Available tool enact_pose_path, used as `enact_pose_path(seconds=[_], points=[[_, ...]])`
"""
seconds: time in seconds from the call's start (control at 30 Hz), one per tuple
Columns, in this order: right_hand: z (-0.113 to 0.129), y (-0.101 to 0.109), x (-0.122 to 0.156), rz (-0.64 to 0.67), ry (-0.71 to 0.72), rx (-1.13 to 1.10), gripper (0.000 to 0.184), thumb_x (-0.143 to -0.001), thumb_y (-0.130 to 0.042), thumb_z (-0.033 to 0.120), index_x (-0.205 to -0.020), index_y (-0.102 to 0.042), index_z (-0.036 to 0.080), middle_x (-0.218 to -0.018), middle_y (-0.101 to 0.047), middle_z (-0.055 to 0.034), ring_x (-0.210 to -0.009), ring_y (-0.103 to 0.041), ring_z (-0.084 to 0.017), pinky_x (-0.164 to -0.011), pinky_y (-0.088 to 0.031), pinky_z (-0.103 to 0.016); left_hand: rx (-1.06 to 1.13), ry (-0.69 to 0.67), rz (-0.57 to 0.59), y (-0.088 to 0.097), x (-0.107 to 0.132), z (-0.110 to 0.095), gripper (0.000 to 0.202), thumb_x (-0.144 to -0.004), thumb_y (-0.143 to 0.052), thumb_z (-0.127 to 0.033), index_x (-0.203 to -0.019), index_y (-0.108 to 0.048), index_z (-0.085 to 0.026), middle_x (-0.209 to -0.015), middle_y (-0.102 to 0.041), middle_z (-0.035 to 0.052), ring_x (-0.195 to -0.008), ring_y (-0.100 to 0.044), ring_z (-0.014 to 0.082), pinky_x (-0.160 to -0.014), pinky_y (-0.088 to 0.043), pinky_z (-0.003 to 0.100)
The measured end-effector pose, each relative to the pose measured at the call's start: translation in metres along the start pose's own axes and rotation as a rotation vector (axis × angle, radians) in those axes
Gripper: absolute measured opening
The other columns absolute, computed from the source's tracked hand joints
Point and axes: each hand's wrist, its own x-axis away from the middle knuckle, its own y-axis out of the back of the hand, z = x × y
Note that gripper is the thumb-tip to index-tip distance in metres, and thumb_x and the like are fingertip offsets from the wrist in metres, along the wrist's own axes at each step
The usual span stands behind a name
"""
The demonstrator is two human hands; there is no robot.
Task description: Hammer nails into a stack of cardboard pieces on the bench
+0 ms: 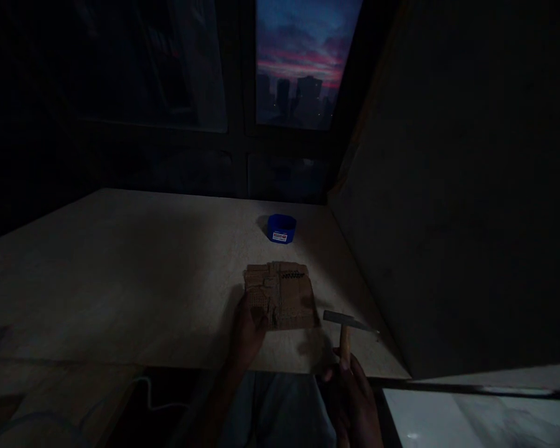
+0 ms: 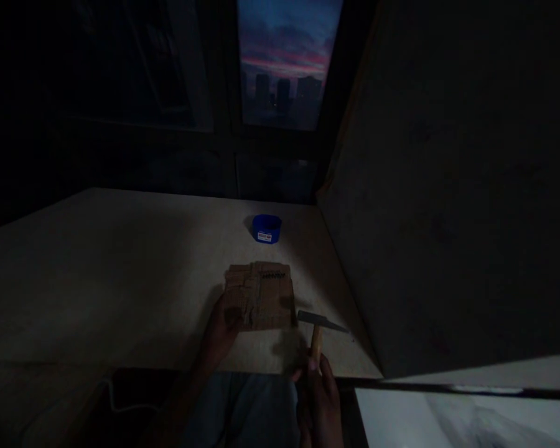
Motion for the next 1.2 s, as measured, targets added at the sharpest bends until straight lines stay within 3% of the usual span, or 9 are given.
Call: enact_pose_path(seconds=[0.1, 0.3, 0.5, 0.63, 0.73, 0.83, 1.0, 1.2], points=[[0.002, 0.008, 0.007, 0.014, 0.016, 0.043, 0.051, -0.079, -0.069, 0.069, -0.095, -0.061, 0.021, -0.055, -0.052, 0.0075, -0.035, -0.029, -0.004, -0.033, -0.019, -0.016, -0.069, -0.111, 0.059, -0.023, -0.006, -0.004, 0.07, -0.079, -0.061, -0.019, -0.146, -0.044, -0.02, -0.138, -0.06, 0.015, -0.133, -0.054, 0.0296, -0.113, -0.042, 0.049], [0.019, 0.021, 0.014, -0.02, 0.126, 0.107, 0.054, -0.082, -0.069, 0.064, -0.113, -0.068, 0.02, -0.07, -0.063, 0.0001, -0.056, -0.054, -0.013, -0.049, -0.043, -0.021, -0.132, -0.277, 0.17, -0.059, -0.019, -0.007, 0.072, -0.081, -0.057, -0.012, -0.15, -0.038, -0.02, -0.152, -0.048, 0.0162, -0.144, -0.042, 0.0314, -0.116, -0.039, 0.052], [0.033, 0.03, 0.007, -0.111, 0.362, 0.434, 0.054, -0.082, -0.07, 0.056, -0.123, -0.072, 0.022, -0.086, -0.075, -0.0064, -0.073, -0.067, -0.023, -0.065, -0.055, -0.031, -0.116, -0.328, 0.29, -0.081, -0.019, -0.019, 0.07, -0.083, -0.063, -0.02, -0.149, -0.041, -0.018, -0.144, -0.055, 0.0187, -0.134, -0.051, 0.0342, -0.11, -0.045, 0.054], [0.032, 0.038, -0.02, -0.203, 0.531, 0.742, 0.047, -0.089, -0.057, 0.037, -0.13, -0.068, 0.018, -0.099, -0.076, -0.0117, -0.087, -0.07, -0.027, -0.077, -0.056, -0.036, -0.144, -0.368, 0.335, -0.086, -0.012, -0.025, 0.062, -0.088, -0.062, -0.027, -0.146, -0.044, -0.016, -0.141, -0.058, 0.0192, -0.132, -0.053, 0.0326, -0.108, -0.046, 0.051], [0.032, 0.042, -0.044, -0.236, 0.56, 1.016, 0.054, -0.089, -0.042, 0.019, -0.139, -0.061, 0.013, -0.091, -0.072, -0.0138, -0.075, -0.067, -0.025, -0.07, -0.053, -0.035, -0.194, -0.413, 0.339, -0.086, -0.01, -0.025, 0.058, -0.091, -0.058, -0.028, -0.146, -0.044, -0.016, -0.143, -0.057, 0.0184, -0.136, -0.051, 0.032, -0.11, -0.044, 0.051], [0.033, 0.041, -0.063, -0.242, 0.562, 1.175, 0.066, -0.081, -0.037, 0.004, -0.143, -0.056, 0.014, -0.087, -0.069, -0.0125, -0.072, -0.065, -0.022, -0.067, -0.05, -0.031, -0.24, -0.451, 0.333, -0.085, -0.009, -0.024, 0.054, -0.092, -0.057, -0.027, -0.144, -0.046, -0.019, -0.145, -0.056, 0.0172, -0.137, -0.05, 0.032, -0.111, -0.043, 0.053], [0.033, 0.033, -0.082, -0.271, 0.592, 1.263, 0.075, -0.075, -0.038, -0.002, -0.148, -0.049, 0.013, -0.1, -0.068, -0.0152, -0.079, -0.067, -0.021, -0.072, -0.051, -0.03, -0.261, -0.485, 0.331, -0.085, -0.008, -0.021, 0.054, -0.093, -0.056, -0.028, -0.145, -0.045, -0.018, -0.147, -0.055, 0.0169, -0.139, -0.049, 0.0319, -0.113, -0.041, 0.053], [0.032, 0.025, -0.089, -0.247, 0.6, 1.333, 0.075, -0.079, -0.037, -0.003, -0.151, -0.045, 0.017, -0.104, -0.067, -0.0146, -0.084, -0.068, -0.02, -0.074, -0.053, -0.029, -0.272, -0.481, 0.335, -0.085, -0.008, -0.021, 0.052, -0.093, -0.056, -0.028, -0.143, -0.048, -0.017, -0.147, -0.055, 0.0174, -0.139, -0.048, 0.0328, -0.114, -0.039, 0.055]])
